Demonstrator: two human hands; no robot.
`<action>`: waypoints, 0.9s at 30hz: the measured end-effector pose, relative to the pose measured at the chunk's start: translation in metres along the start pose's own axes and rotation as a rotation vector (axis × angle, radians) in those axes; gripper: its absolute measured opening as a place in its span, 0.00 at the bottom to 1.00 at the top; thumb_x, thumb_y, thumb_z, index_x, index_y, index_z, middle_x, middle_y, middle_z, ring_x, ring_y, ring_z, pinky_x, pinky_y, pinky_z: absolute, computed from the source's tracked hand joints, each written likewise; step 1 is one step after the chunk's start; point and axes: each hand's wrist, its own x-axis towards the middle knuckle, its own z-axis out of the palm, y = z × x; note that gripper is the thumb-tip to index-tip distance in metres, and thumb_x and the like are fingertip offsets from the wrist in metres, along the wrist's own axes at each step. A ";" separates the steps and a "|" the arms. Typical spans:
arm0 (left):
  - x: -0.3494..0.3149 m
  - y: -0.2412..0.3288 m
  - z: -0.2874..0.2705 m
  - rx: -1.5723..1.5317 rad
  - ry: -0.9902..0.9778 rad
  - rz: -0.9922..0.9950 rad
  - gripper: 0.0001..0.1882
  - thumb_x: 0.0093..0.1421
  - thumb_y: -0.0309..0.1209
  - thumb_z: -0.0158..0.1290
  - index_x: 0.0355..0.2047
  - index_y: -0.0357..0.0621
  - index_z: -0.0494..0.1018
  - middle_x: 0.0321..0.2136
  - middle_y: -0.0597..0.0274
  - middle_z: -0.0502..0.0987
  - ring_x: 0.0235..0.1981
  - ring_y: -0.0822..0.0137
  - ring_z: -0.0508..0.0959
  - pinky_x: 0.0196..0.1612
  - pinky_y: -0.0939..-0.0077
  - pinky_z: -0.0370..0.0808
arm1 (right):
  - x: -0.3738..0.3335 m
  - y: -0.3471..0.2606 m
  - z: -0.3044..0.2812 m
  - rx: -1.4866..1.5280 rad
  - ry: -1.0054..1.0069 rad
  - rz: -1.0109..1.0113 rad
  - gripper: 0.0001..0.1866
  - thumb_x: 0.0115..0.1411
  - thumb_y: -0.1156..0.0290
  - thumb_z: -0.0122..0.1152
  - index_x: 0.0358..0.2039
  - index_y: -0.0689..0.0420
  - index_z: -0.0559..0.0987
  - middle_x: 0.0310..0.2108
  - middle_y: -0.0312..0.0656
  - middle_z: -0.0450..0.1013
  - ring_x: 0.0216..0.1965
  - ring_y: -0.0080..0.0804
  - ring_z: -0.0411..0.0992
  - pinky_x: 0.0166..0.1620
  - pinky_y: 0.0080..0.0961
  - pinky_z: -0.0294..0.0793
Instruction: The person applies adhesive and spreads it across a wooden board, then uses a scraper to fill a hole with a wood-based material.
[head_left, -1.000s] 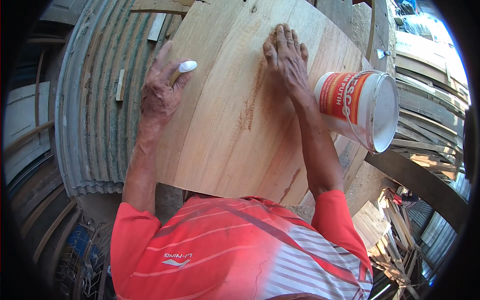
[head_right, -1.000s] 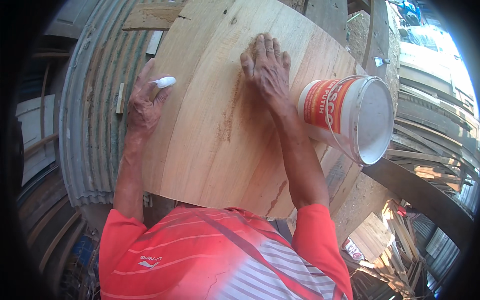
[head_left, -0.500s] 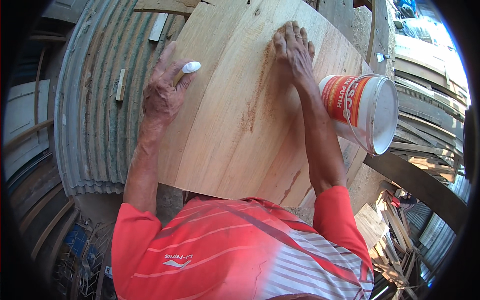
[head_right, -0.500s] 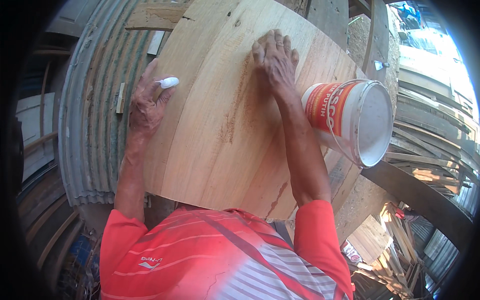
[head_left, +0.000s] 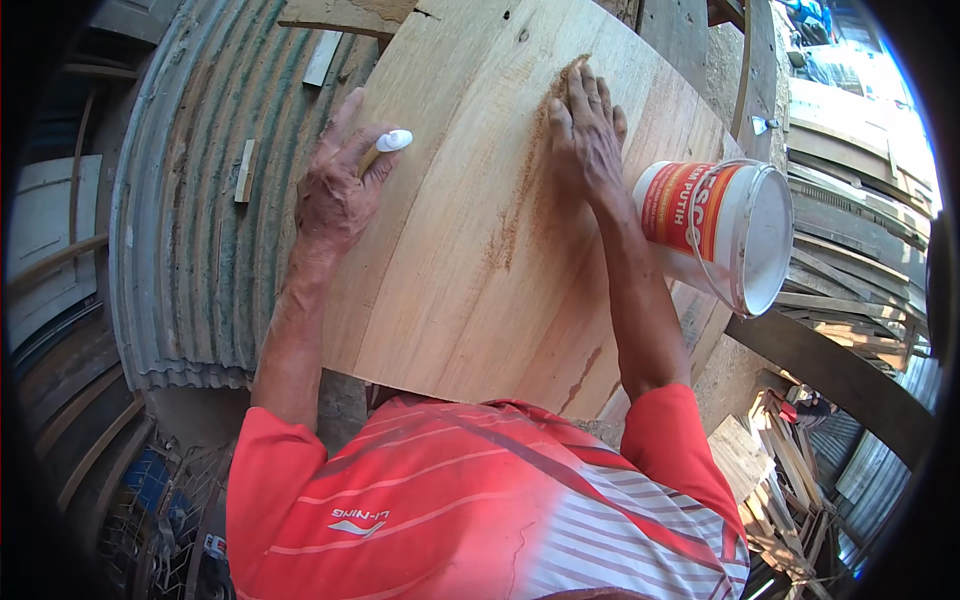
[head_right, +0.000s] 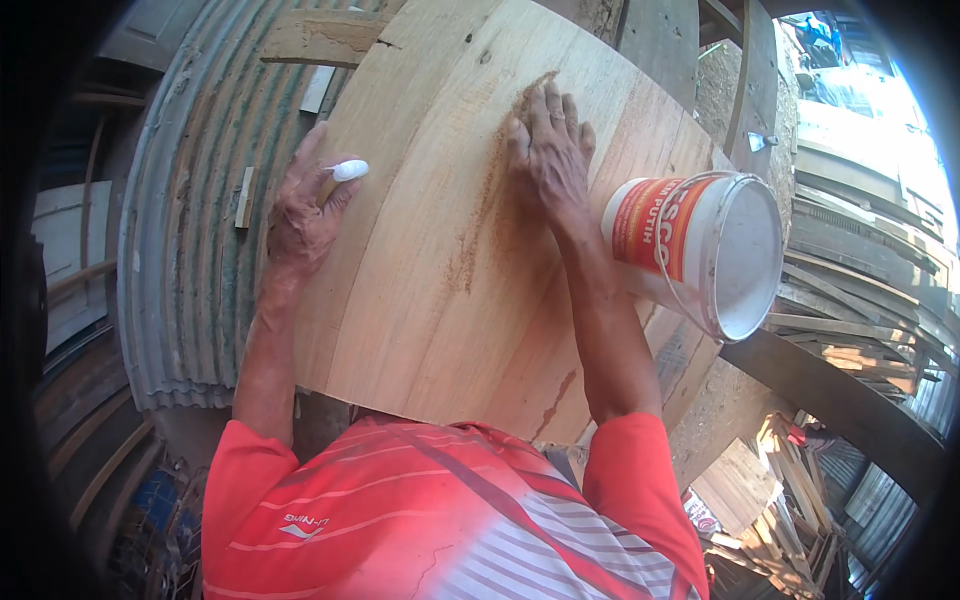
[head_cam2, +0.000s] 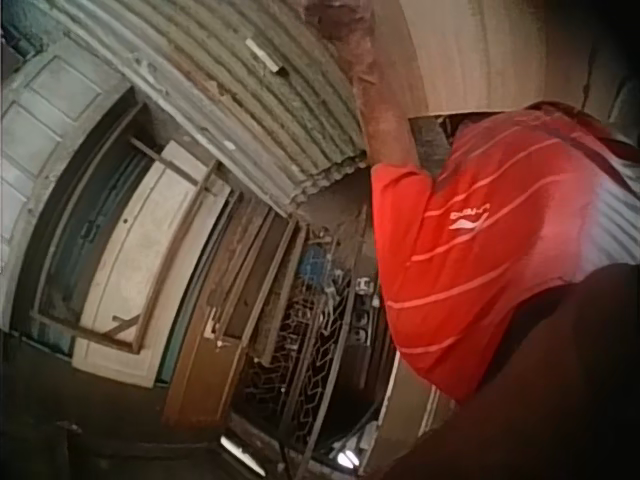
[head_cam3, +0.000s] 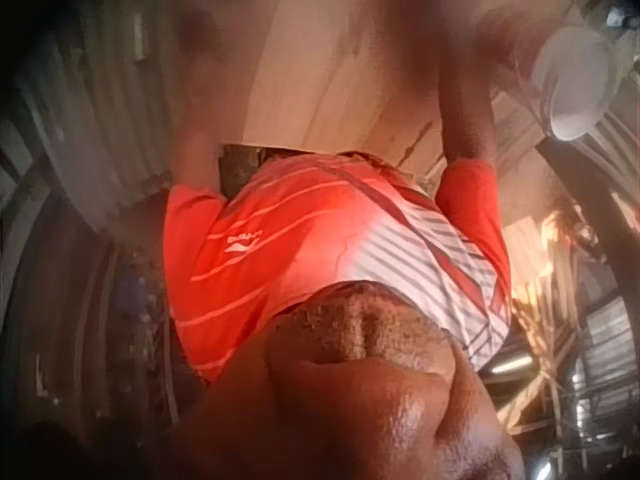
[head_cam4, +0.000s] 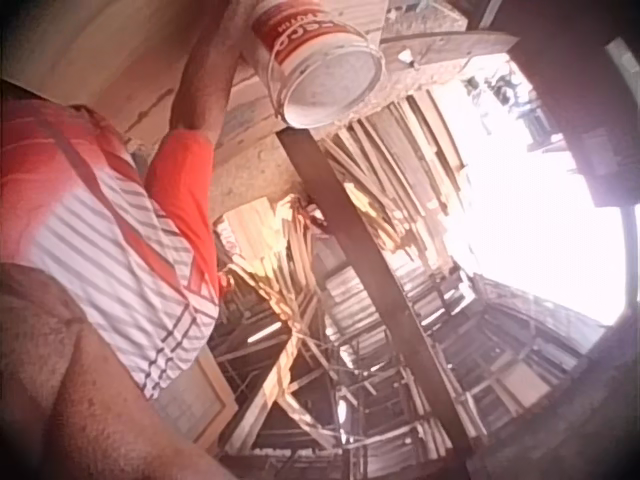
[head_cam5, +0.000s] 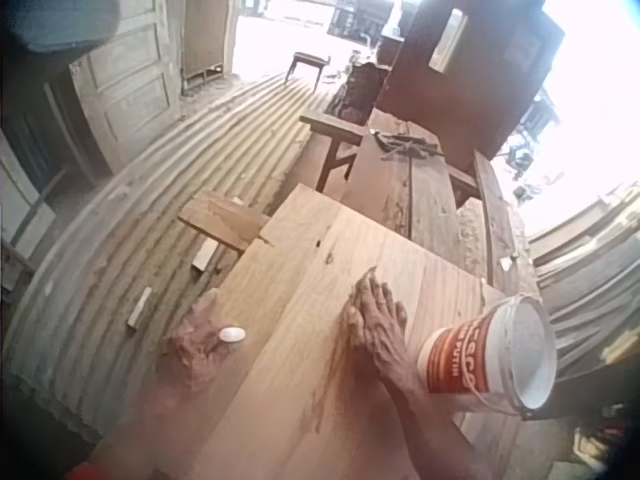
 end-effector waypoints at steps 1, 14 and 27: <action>0.002 -0.002 0.000 0.003 0.005 -0.002 0.13 0.64 0.36 0.65 0.49 0.52 0.83 0.70 0.53 0.69 0.67 0.49 0.74 0.61 0.57 0.80 | 0.004 0.001 -0.003 0.009 -0.009 0.003 0.34 0.74 0.50 0.44 0.75 0.54 0.64 0.77 0.48 0.56 0.79 0.52 0.49 0.75 0.60 0.42; 0.003 -0.006 -0.002 -0.004 0.002 0.003 0.14 0.64 0.37 0.65 0.49 0.52 0.83 0.70 0.51 0.69 0.68 0.48 0.72 0.63 0.56 0.78 | 0.000 0.005 0.000 0.028 -0.002 -0.043 0.35 0.73 0.55 0.42 0.75 0.59 0.62 0.77 0.56 0.54 0.79 0.54 0.49 0.77 0.53 0.42; 0.005 -0.009 0.002 0.003 0.003 0.048 0.16 0.64 0.41 0.65 0.52 0.57 0.82 0.70 0.53 0.68 0.66 0.49 0.75 0.60 0.56 0.82 | 0.026 0.009 -0.010 -0.009 0.000 -0.045 0.35 0.73 0.52 0.44 0.74 0.60 0.63 0.77 0.54 0.55 0.78 0.50 0.50 0.77 0.51 0.41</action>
